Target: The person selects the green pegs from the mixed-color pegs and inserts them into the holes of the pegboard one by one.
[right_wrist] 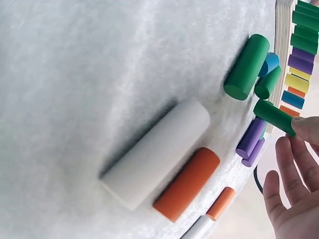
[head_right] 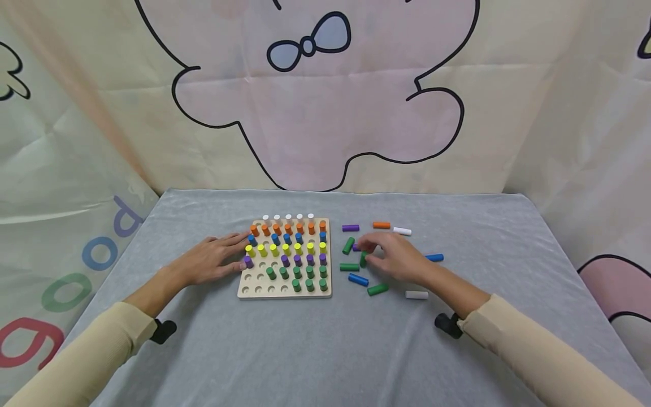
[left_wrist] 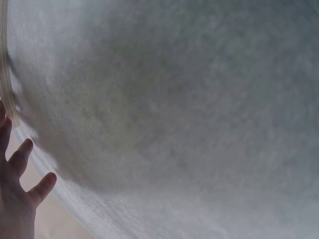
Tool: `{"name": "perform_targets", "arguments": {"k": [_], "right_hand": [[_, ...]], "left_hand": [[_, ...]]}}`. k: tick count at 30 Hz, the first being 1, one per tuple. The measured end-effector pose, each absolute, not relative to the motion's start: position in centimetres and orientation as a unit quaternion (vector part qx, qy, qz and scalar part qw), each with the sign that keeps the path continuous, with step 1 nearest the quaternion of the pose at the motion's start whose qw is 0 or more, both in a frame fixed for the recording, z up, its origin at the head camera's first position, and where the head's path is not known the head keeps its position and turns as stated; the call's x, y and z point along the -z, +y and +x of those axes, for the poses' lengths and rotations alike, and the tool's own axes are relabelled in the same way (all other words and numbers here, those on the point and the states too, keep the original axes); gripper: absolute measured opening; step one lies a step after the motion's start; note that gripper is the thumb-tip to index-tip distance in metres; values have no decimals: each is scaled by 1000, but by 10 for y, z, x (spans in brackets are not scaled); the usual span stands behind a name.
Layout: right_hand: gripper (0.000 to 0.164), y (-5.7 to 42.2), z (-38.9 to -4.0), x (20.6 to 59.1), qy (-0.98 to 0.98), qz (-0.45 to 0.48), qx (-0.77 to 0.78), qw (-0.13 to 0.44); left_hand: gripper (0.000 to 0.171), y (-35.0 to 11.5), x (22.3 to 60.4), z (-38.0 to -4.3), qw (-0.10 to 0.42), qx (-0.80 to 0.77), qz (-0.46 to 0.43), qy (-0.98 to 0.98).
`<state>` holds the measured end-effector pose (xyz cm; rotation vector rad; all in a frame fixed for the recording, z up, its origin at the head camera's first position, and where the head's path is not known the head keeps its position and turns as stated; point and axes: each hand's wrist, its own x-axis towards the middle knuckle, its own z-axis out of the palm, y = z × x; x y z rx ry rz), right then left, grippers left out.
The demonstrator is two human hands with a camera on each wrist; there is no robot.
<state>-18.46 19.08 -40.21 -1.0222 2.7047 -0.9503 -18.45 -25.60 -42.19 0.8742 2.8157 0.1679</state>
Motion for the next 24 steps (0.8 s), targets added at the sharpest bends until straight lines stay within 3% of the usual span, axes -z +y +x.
{"name": "perform_targets", "arguments": {"k": [24], "right_hand": [[36,154,-180,382,871,-357,338,2]], "left_hand": [[73,-257,422,-184,99,-53,293,950]]}}
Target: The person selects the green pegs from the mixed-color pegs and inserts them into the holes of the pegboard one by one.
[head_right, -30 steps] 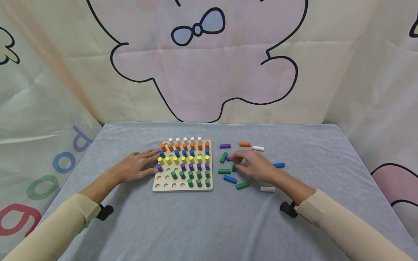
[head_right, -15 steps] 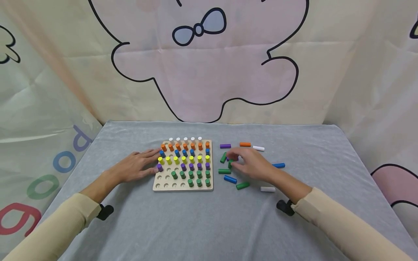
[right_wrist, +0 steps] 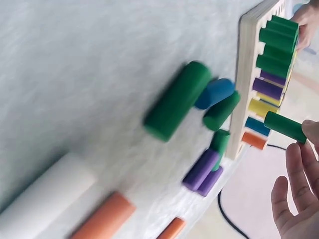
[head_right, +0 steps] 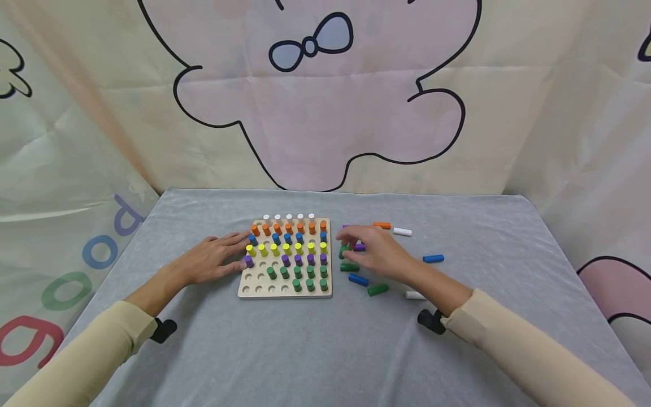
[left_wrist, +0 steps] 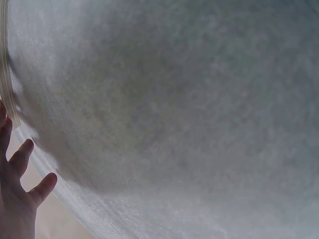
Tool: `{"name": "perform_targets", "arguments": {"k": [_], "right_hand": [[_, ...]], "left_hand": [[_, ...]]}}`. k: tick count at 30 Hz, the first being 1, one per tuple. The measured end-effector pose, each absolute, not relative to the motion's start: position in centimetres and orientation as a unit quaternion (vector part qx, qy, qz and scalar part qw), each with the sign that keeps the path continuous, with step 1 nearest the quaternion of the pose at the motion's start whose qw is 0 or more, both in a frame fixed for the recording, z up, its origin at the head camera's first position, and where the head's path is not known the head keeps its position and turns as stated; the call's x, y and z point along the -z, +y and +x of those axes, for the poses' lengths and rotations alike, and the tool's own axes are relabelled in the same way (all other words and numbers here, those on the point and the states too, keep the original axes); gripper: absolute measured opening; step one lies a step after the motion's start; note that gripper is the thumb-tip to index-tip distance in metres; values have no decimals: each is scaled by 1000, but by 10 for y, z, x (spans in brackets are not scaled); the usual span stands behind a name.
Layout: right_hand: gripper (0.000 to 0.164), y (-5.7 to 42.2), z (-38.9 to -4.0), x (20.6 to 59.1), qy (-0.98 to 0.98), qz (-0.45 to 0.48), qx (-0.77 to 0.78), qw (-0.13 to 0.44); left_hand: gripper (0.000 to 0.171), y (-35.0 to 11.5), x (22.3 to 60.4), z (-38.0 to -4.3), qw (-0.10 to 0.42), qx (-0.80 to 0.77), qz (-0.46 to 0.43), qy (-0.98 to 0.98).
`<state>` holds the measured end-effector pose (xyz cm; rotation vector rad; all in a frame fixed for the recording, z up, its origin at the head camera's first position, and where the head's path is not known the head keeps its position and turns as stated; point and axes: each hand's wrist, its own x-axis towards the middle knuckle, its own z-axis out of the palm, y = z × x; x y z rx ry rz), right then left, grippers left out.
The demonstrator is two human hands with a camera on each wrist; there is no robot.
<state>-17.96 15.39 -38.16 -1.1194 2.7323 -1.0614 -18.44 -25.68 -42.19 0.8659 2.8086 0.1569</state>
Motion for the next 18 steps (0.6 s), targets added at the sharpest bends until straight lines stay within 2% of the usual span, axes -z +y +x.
{"name": "perform_targets", "arguments": {"k": [7,18], "right_hand": [[35,135,-174,375,861,-376,342,-20],[34,104,-169,371,843,-401,358,-20]], "left_hand": [[73,-256,422,-185,98,-53,293,949],[72,-257,423,-185,93,-50,294,950]]}}
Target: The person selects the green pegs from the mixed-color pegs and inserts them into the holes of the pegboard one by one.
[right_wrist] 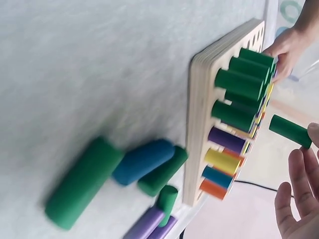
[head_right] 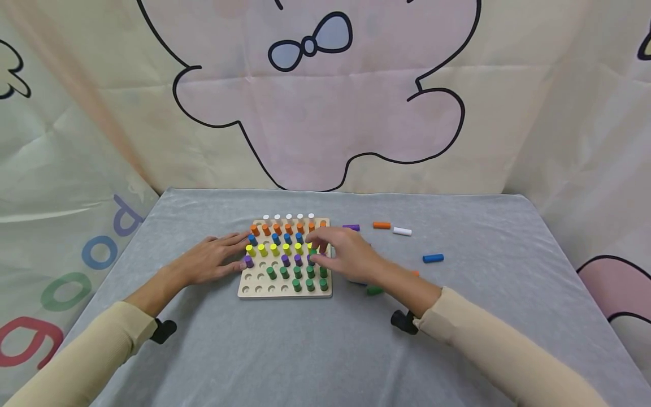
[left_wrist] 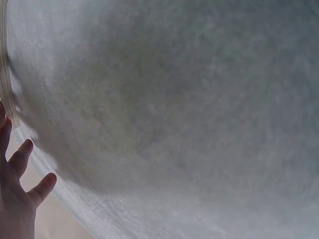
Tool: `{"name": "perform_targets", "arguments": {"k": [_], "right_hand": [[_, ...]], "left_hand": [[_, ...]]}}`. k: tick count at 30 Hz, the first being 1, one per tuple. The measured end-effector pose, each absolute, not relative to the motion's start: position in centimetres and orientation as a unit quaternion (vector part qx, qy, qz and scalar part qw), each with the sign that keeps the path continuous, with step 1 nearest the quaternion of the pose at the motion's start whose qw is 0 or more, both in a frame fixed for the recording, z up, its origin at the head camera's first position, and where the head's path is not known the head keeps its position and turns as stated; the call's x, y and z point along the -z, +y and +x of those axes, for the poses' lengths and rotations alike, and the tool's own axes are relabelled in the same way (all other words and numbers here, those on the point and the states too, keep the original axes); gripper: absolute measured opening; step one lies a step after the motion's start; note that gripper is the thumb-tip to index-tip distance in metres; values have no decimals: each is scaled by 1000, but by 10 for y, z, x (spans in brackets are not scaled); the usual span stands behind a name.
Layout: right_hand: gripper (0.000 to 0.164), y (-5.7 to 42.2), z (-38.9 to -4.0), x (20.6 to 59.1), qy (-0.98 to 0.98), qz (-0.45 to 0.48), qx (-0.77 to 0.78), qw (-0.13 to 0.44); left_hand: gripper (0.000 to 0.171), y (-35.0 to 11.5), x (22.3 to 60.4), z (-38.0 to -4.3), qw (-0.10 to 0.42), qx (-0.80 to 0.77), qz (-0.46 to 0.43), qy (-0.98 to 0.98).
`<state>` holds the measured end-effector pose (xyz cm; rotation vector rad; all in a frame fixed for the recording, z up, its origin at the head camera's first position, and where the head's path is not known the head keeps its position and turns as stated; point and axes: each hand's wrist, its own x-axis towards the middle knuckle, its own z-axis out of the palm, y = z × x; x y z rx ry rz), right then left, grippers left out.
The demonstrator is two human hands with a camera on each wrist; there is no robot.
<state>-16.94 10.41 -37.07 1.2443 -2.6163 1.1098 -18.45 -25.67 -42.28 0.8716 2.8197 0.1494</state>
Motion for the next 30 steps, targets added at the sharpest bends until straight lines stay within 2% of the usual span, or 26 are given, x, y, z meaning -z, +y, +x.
{"name": "perform_targets", "arguments": {"k": [15,24,30], "right_hand": [[28,57,-162,376,-826,434,-359,-14],[33,46,-156,382,-831,430,-349,-46],[31,45,-156,388,-840,442,-313,-43]], "left_hand": [[73,-258,423,-185,96,-54,296,949],[72,-258,422,-185,94,-52,296,949],[72,-258,422,-184,92,-54,297,949]]}}
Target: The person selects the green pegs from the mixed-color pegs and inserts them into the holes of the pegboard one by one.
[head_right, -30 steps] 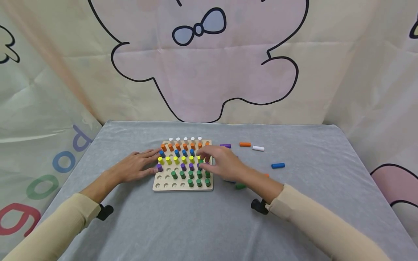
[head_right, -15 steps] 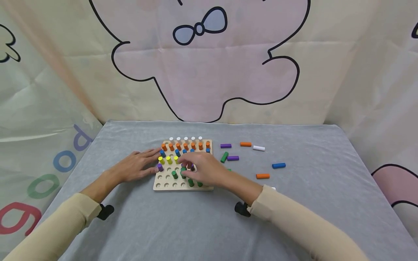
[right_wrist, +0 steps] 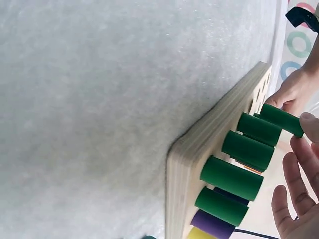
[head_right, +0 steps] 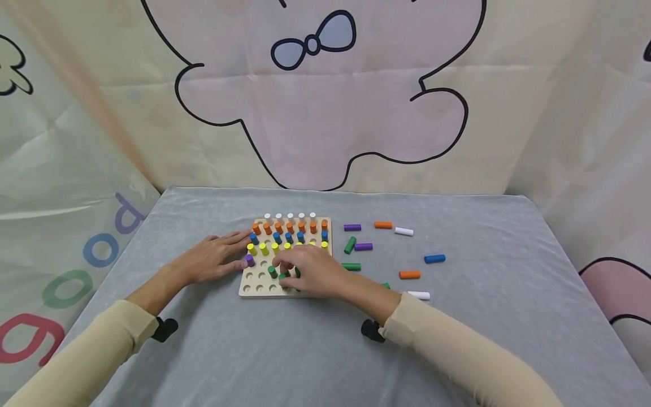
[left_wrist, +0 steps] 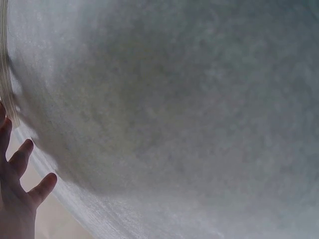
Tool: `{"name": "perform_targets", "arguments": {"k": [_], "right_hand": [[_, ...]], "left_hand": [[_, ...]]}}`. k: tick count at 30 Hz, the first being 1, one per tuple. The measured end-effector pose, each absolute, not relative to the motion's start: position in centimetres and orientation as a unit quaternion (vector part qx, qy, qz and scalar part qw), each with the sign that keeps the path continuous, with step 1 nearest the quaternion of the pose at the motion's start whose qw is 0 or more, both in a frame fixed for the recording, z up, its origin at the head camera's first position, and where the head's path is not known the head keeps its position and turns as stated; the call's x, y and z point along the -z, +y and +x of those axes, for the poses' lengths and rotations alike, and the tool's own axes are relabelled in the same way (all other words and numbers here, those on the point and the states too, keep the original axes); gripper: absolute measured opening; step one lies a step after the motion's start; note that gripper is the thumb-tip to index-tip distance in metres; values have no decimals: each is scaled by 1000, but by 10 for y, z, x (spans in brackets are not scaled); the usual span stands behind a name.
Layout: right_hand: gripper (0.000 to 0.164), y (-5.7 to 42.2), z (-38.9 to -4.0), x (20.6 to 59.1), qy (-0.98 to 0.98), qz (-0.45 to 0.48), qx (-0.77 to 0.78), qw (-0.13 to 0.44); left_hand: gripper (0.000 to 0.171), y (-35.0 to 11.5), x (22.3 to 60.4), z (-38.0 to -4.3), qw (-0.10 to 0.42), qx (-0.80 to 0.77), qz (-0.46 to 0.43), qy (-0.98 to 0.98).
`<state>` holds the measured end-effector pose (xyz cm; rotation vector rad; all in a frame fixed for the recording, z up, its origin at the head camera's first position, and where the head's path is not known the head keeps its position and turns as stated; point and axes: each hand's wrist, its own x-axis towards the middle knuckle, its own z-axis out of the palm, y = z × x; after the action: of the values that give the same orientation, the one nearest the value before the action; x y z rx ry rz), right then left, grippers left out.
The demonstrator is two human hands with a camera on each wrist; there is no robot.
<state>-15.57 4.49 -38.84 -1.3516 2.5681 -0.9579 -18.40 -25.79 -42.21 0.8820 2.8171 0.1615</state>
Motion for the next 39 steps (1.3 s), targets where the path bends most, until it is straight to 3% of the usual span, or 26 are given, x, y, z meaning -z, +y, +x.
{"name": "perform_targets", "arguments": {"k": [28,39], "right_hand": [[29,50,-155,399,838,-439,316,62],[32,80,-165,388,863,-389,314,68]], "left_hand": [[72,-259,422,-184,93,-60,298,948],[72,-258,422,-183,90,-58,300,948]]}}
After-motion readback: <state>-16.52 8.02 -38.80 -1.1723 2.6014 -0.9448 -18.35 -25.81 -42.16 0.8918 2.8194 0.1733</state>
